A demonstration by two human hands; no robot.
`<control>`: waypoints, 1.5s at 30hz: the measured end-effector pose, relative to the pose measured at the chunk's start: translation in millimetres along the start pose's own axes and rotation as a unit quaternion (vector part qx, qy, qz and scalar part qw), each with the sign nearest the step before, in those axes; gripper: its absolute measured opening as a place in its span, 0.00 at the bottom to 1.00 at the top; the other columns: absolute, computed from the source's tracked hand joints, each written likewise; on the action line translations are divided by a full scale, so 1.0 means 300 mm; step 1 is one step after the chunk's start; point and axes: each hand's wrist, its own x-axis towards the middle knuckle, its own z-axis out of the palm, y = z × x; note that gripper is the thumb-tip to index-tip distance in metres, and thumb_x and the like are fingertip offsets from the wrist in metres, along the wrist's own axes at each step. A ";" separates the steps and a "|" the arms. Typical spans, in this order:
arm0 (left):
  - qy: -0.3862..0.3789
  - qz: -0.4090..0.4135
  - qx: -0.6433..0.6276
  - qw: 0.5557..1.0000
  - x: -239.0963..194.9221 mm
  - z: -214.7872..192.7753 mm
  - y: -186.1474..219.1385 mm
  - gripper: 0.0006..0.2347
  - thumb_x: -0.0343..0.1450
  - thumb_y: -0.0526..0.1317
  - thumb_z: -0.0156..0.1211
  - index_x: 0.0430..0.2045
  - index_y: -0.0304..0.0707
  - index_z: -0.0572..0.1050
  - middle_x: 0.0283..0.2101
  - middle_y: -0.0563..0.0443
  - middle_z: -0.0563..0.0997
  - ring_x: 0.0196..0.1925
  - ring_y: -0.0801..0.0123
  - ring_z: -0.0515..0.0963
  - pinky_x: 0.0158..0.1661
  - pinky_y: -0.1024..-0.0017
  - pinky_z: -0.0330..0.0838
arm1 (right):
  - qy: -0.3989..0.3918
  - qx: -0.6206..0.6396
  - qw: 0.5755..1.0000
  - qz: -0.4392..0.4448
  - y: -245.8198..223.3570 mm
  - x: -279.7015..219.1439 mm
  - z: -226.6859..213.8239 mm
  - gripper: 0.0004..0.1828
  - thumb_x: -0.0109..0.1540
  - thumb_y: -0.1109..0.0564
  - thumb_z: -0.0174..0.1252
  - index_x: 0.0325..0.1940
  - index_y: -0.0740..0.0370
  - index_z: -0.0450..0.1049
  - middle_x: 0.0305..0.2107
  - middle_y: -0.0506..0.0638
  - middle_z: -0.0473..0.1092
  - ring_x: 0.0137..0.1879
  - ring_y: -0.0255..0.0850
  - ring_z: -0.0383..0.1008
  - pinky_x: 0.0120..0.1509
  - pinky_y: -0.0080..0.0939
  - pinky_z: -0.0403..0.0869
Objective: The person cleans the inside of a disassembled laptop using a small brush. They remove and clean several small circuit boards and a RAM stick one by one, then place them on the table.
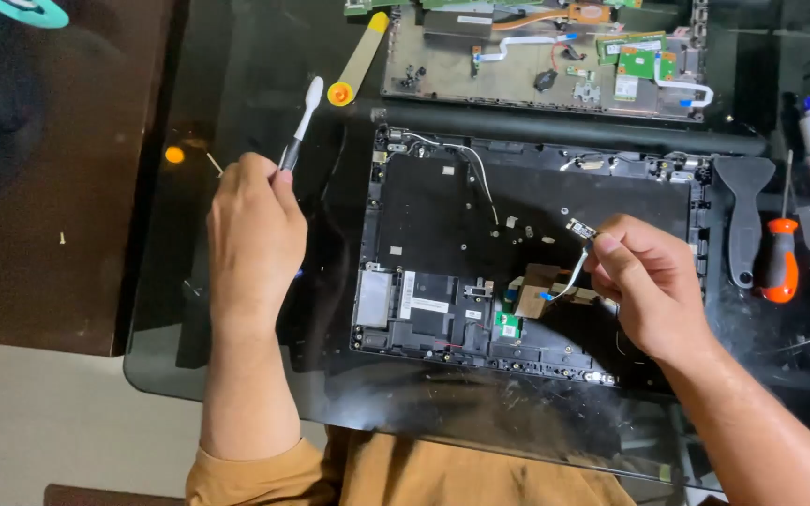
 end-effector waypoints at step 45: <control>-0.139 0.382 -0.475 0.780 -0.171 0.066 0.267 0.10 0.69 0.28 0.70 0.41 0.40 0.81 0.40 0.45 0.86 0.39 0.59 0.88 0.39 0.67 0.85 | 0.091 -0.550 0.575 -0.598 -0.155 0.027 0.104 0.10 0.59 0.67 0.62 0.38 0.59 0.86 0.20 0.47 0.62 0.24 0.37 0.54 0.29 0.36 0.63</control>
